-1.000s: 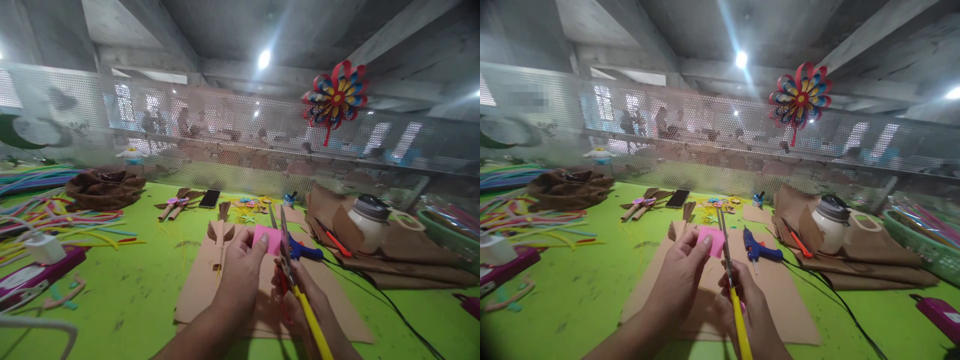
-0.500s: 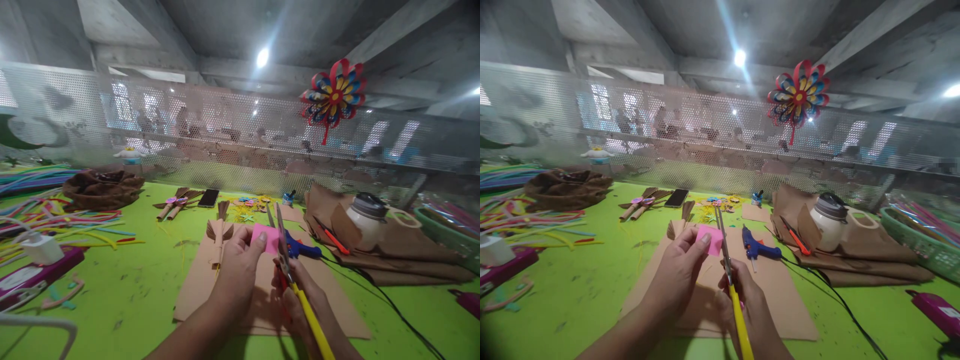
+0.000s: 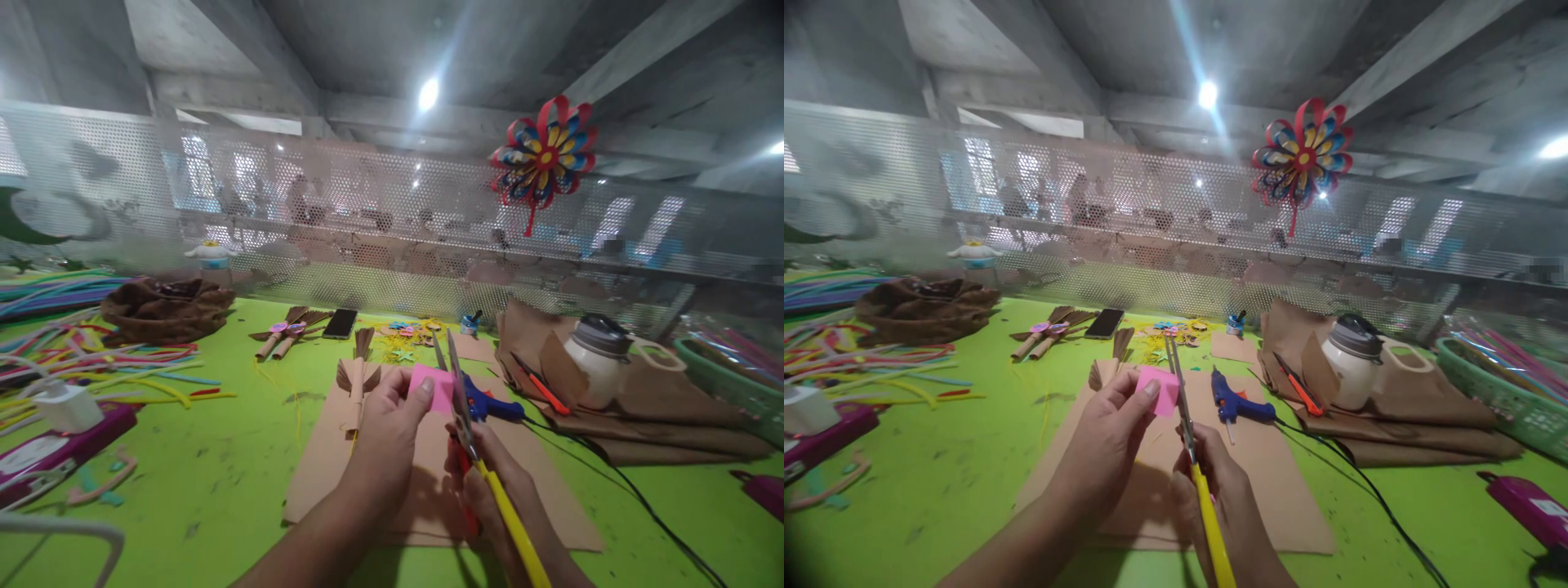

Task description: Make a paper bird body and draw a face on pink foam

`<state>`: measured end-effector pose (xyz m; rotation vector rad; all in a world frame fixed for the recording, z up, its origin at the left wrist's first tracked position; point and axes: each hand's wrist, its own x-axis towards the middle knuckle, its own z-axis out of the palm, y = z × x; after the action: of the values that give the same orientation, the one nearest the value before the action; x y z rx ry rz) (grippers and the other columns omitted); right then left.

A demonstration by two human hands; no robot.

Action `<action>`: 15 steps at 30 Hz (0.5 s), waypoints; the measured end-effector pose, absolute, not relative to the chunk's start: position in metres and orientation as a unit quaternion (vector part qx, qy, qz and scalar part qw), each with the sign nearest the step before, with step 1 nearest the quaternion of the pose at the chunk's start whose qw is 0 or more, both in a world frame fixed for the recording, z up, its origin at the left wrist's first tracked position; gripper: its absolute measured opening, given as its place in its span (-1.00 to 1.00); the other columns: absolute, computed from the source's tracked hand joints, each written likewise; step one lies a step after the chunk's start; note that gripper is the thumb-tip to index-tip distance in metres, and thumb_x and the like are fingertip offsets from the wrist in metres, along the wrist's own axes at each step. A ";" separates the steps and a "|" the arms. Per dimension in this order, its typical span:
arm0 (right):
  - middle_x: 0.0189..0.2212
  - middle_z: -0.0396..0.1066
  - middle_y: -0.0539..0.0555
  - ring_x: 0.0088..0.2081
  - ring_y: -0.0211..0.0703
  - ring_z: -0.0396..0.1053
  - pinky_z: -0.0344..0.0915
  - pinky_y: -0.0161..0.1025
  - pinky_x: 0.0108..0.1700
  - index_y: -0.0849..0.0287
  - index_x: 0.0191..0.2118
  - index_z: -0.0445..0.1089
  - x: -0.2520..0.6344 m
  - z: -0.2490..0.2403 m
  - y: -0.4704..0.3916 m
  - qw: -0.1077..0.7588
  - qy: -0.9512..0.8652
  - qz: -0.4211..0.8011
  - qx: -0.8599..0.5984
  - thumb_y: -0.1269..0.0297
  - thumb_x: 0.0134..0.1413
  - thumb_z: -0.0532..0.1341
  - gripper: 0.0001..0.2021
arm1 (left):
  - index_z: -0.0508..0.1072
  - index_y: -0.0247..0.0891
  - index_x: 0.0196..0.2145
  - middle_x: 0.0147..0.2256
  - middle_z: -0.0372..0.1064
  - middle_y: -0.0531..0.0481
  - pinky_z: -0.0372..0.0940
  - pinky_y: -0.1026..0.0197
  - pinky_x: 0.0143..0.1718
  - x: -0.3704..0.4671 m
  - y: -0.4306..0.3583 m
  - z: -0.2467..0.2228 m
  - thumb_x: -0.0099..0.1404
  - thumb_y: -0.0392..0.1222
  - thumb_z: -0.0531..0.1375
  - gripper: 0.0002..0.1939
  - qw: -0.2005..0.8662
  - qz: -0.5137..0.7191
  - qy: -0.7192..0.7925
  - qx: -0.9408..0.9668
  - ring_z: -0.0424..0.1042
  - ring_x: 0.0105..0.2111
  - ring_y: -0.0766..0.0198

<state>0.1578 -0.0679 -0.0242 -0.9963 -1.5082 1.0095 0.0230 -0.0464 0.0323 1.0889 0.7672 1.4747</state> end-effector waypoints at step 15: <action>-0.47 0.18 -0.03 -0.52 -0.28 0.15 0.10 -0.33 -0.53 0.13 -0.08 0.27 0.161 -0.025 -0.069 0.498 -0.625 0.423 -0.428 -0.23 0.03 0.12 -0.46 | 0.44 -0.30 -0.33 -0.34 0.43 -0.06 0.25 0.19 -0.15 0.021 -0.045 0.033 0.26 -0.11 0.20 -0.82 0.537 0.630 0.323 0.459 0.35 -0.29 0.24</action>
<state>0.1606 -0.0690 -0.0248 -1.0350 -1.5130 1.0239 0.0214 -0.0448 0.0332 1.0930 0.7682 1.4987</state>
